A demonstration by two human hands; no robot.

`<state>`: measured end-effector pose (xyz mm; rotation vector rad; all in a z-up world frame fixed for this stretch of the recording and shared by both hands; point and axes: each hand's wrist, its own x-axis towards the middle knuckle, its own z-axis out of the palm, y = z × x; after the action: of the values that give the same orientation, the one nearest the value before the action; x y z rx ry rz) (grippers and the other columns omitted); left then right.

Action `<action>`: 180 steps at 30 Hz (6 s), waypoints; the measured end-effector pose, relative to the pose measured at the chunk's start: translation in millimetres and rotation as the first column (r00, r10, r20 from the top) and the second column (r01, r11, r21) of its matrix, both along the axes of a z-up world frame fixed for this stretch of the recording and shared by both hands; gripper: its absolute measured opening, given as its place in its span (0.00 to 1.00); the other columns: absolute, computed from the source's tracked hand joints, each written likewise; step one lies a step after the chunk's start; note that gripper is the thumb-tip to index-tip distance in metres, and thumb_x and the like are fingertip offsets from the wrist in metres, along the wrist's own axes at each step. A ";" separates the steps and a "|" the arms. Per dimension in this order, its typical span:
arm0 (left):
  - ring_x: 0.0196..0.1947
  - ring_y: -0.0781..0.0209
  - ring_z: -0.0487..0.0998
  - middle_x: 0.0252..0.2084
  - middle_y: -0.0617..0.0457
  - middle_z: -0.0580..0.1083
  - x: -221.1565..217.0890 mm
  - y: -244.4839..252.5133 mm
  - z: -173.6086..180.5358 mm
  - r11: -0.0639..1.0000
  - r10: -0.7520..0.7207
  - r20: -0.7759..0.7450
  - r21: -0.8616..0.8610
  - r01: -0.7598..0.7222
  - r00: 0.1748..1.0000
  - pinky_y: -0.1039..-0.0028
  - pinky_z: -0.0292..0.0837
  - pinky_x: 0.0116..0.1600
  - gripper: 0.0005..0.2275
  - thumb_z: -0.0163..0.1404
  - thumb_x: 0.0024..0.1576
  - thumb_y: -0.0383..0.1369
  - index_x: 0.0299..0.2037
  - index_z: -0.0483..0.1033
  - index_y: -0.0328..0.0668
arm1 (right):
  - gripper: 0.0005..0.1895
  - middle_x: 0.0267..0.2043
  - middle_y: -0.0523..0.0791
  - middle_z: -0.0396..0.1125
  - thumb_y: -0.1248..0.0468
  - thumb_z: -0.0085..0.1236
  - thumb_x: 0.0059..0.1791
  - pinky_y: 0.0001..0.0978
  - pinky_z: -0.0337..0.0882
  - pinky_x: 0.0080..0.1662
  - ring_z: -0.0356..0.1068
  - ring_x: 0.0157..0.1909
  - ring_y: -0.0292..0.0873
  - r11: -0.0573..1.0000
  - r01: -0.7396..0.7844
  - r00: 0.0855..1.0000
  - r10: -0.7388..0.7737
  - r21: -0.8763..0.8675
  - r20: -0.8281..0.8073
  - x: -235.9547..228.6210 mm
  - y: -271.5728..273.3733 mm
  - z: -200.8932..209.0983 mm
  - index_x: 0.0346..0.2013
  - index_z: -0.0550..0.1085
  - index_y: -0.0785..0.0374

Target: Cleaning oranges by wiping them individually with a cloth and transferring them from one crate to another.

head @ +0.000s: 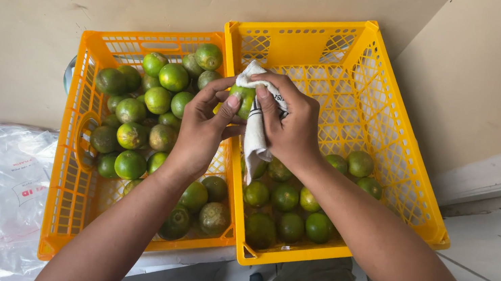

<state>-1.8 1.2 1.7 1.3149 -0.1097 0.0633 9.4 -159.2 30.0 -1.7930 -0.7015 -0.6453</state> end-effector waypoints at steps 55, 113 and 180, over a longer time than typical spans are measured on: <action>0.44 0.49 0.80 0.49 0.42 0.70 7.1 1.9 -13.3 0.994 0.094 -0.076 -0.042 -0.097 0.993 0.57 0.83 0.47 0.17 0.34 0.69 0.40 0.61 0.68 0.41 | 0.16 0.58 0.65 0.67 0.69 0.57 0.54 0.53 0.74 0.53 0.69 0.58 0.66 0.989 -0.029 0.995 0.042 -0.144 0.088 -11.9 15.9 3.5 0.56 0.75 0.65; 0.40 0.46 0.81 0.50 0.39 0.70 0.1 -0.6 1.2 0.967 0.049 0.236 0.231 -0.105 0.970 0.57 0.85 0.40 0.14 0.49 0.64 0.31 0.58 0.70 0.38 | 0.24 0.46 0.59 0.69 0.51 0.33 0.60 0.46 0.74 0.43 0.73 0.45 0.56 0.998 -0.057 0.960 0.055 0.002 -0.275 3.9 6.9 -18.3 0.58 0.69 0.64; 0.32 0.60 0.81 0.50 0.46 0.72 15.4 1.3 -26.5 0.995 0.066 -0.024 -0.077 -0.068 0.998 0.71 0.83 0.34 0.17 0.45 0.67 0.40 0.60 0.70 0.37 | 0.14 0.62 0.70 0.62 0.66 0.58 0.55 0.57 0.73 0.49 0.69 0.56 0.72 0.983 -0.032 0.994 0.050 -0.183 0.095 -15.4 22.0 10.2 0.55 0.74 0.68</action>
<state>13.6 2.4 -24.8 1.2411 -0.0443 0.1099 -6.0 -137.2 40.2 -1.9171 -0.8864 -0.6643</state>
